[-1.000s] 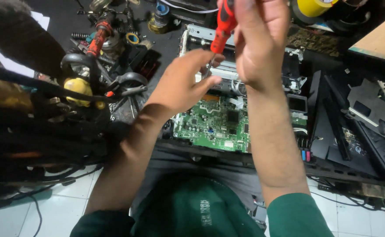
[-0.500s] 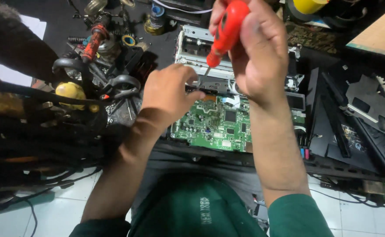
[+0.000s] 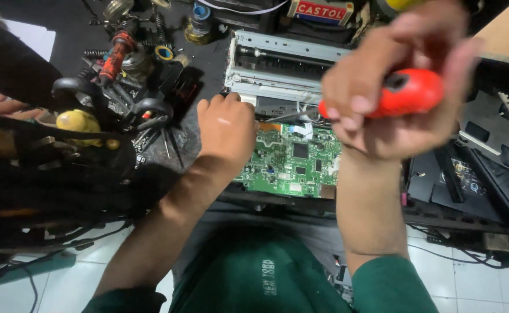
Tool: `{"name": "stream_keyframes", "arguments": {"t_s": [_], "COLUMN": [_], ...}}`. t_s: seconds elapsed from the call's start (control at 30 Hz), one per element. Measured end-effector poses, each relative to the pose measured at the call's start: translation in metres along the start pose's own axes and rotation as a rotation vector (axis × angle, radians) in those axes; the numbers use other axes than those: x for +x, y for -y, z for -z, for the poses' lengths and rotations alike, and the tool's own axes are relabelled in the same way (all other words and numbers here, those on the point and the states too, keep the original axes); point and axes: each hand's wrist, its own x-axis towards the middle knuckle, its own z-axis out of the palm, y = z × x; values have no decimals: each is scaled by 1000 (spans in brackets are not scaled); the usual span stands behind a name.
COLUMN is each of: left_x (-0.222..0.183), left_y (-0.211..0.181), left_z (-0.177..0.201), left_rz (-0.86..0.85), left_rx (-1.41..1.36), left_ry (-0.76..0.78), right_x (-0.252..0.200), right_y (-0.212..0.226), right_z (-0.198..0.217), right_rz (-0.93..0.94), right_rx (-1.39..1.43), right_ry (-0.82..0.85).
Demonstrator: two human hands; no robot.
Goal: Removing a circuit board and its protective metal shield from the internal chassis of a printer using a screwdriver.
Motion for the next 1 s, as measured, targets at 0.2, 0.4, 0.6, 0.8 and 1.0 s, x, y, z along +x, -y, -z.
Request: {"name": "stream_keyframes", "arguments": {"t_s": [0.2, 0.4, 0.6, 0.8, 1.0], "left_x": [1, -4, -9, -15, -7], "left_y": [-15, -19, -23, -34, -36], "left_z": [3, 1, 1, 19, 40], "left_rz": [30, -53, -47, -23, 45], "left_rx": [92, 230, 408, 245, 187], "left_ry": [-8, -7, 1, 102, 191], "right_x": [-21, -31, -28, -32, -34], "right_y": [32, 50, 56, 57, 61], "right_z": [16, 19, 18, 24, 29], "right_rz": [31, 60, 53, 40, 44], "right_rx": [-102, -286, -228, -208, -213], "right_ry": [116, 111, 143, 137, 178]}}
